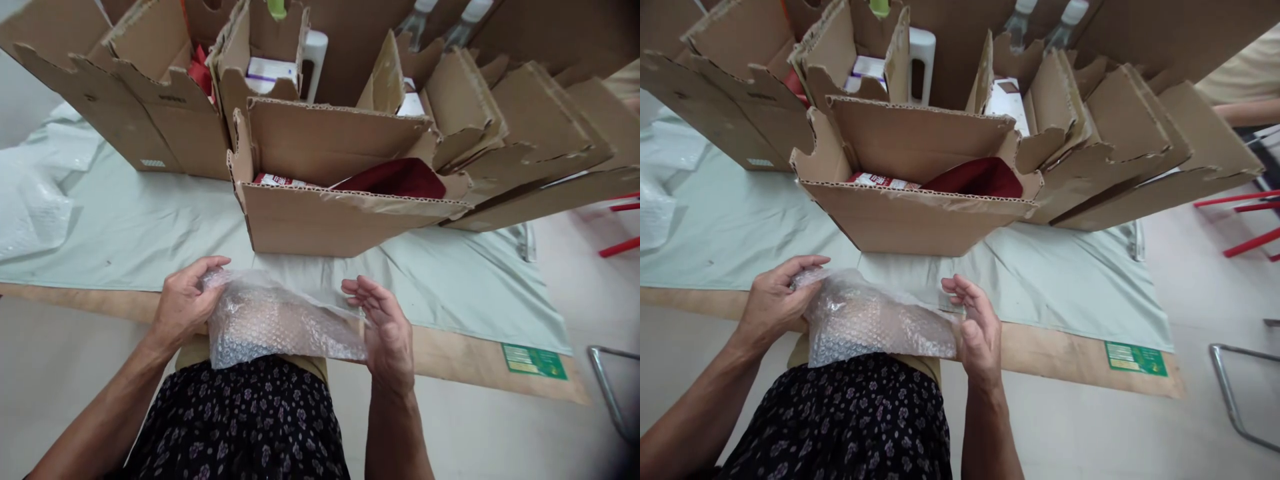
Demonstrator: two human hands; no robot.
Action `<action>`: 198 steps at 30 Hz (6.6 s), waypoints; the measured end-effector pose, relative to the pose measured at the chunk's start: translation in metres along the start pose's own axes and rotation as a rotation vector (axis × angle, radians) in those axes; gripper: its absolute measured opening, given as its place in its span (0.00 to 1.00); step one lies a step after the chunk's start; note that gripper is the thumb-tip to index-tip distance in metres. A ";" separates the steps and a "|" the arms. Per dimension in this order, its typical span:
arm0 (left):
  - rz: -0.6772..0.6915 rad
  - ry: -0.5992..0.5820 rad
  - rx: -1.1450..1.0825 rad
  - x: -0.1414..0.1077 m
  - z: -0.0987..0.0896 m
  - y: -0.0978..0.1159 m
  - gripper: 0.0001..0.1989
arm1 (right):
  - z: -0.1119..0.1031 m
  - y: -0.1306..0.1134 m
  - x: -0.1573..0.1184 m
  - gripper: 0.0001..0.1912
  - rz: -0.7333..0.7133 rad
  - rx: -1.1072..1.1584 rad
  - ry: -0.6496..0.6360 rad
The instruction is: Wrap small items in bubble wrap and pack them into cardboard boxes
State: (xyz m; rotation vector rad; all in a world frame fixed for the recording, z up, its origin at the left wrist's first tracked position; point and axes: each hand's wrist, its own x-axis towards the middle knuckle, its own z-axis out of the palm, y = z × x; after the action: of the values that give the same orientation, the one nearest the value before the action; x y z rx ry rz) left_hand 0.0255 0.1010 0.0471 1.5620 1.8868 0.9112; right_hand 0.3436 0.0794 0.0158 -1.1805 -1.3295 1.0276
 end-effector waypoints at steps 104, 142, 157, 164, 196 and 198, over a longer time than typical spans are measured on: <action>0.454 -0.030 0.561 -0.009 0.008 -0.023 0.19 | -0.015 0.014 0.015 0.23 -0.244 -1.208 -0.026; 0.465 -0.243 -0.269 -0.055 -0.004 -0.043 0.34 | 0.117 -0.040 -0.007 0.19 0.309 0.190 -0.439; 0.450 0.163 0.197 -0.061 0.005 -0.039 0.06 | 0.126 -0.018 0.001 0.20 -0.312 -0.448 -0.484; 0.446 0.208 0.205 -0.070 0.001 -0.042 0.12 | 0.132 -0.014 0.011 0.11 -0.591 -0.744 -0.481; -0.327 -0.053 -0.665 -0.080 -0.006 -0.025 0.31 | 0.132 -0.035 0.010 0.10 -0.176 -0.251 -0.399; -0.334 -0.115 -0.782 -0.077 -0.002 -0.021 0.32 | 0.130 -0.039 0.006 0.10 -0.101 -0.178 -0.486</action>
State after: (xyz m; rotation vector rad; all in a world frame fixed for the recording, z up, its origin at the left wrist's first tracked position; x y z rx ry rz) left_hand 0.0261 0.0232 0.0299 0.7854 1.3853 1.1744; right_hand 0.2102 0.0837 0.0423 -1.0128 -1.8727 1.1867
